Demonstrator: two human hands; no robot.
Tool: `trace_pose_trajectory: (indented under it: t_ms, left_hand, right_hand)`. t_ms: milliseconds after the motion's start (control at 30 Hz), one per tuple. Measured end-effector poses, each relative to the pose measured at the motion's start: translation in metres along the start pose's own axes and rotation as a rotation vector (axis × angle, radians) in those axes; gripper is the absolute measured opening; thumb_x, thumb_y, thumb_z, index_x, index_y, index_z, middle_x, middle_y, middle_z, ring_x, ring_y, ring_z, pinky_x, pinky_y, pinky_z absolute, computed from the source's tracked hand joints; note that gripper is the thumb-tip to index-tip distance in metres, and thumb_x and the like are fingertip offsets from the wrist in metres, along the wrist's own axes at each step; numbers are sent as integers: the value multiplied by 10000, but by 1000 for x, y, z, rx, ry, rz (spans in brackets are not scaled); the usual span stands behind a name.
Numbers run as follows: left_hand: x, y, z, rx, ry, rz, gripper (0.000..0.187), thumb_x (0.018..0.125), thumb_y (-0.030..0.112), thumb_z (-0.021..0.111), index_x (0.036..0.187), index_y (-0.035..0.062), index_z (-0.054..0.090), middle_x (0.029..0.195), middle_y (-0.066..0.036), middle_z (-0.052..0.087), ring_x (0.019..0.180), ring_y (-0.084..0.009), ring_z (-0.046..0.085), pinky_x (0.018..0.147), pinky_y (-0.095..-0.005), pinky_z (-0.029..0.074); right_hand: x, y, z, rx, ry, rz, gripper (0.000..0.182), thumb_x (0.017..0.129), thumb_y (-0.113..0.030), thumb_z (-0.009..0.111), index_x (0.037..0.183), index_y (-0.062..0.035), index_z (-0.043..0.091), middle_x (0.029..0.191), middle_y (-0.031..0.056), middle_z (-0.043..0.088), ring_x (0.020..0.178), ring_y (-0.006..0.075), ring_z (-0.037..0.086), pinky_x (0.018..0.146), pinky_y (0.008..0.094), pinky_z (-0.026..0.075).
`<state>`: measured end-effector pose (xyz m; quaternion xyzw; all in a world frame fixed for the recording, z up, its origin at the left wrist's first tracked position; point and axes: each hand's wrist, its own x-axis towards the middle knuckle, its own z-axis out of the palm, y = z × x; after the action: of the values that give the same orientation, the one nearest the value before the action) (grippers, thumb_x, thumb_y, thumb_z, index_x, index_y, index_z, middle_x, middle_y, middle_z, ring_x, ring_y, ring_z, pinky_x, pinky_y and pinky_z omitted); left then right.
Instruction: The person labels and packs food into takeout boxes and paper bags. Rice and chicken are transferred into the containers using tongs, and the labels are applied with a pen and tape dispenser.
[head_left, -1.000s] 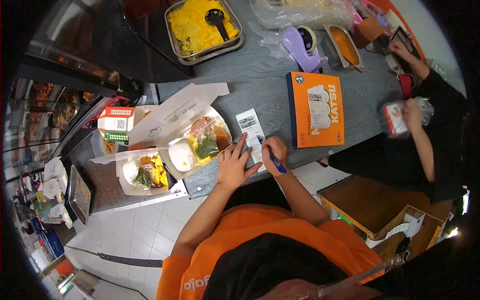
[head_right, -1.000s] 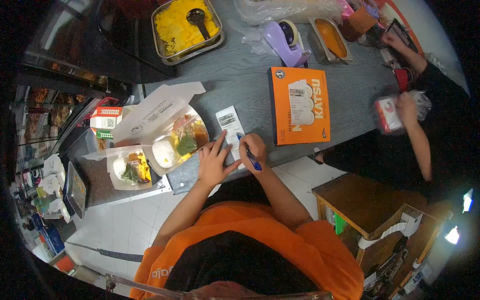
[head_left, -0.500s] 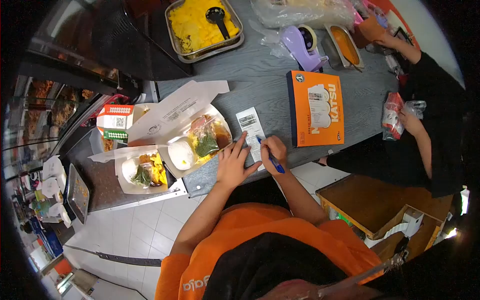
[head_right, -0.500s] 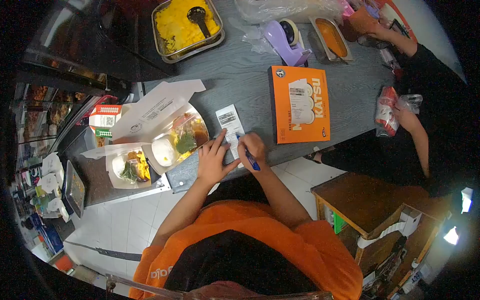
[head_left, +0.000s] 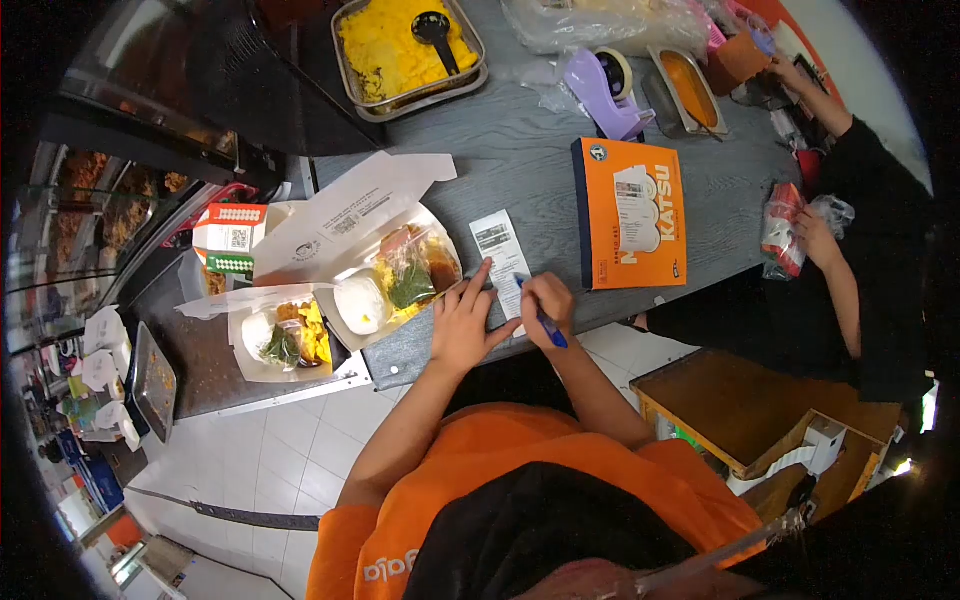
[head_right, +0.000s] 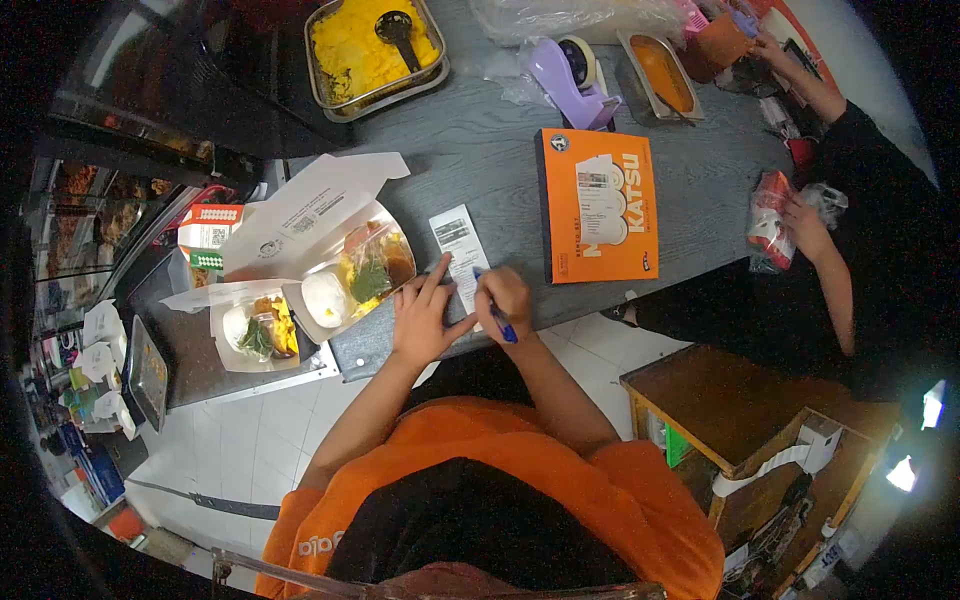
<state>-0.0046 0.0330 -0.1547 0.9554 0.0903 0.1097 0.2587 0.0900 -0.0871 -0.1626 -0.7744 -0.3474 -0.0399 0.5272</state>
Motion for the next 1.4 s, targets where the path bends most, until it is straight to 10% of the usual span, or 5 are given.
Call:
trace_pose_trajectory:
  t_ms: [400, 1000, 1133, 1400]
  left_hand:
    - [-1, 0, -1, 92, -43, 1, 481, 666, 442, 672, 960, 78, 564, 1364, -52, 363, 1058, -262, 447, 844, -378, 333]
    - [0, 2, -1, 68, -3, -10, 512, 661, 464, 674, 971, 72, 563, 1366, -41, 359, 1062, -248, 439, 850, -358, 322]
    - [0, 3, -3, 8, -17, -28, 540, 625, 438, 712, 981, 67, 548, 1368, -50, 357, 1032, -292, 442, 857, -403, 334]
    - [-5, -1, -8, 10, -54, -4, 569, 658, 461, 678, 1044, 68, 532, 1400, -38, 296, 1109, -253, 410, 890, -400, 328]
  right_hand:
    - [-5, 6, -6, 146, -212, -114, 62, 678, 45, 512, 689, -7, 481, 622, 136, 490, 570, 311, 495, 521, 372, 394]
    - [-18, 15, -11, 26, 31, -42, 71, 676, 65, 500, 684, -5, 500, 581, 139, 480, 523, 309, 499, 490, 360, 408]
    - [1, 10, -16, -5, 78, 121, 114, 718, 40, 546, 822, -7, 539, 727, 148, 545, 636, 301, 528, 561, 355, 426]
    - [44, 2, -10, -482, -587, -153, 489, 733, 12, 476, 1201, -125, 513, 1242, 65, 457, 1018, 289, 434, 885, 409, 339]
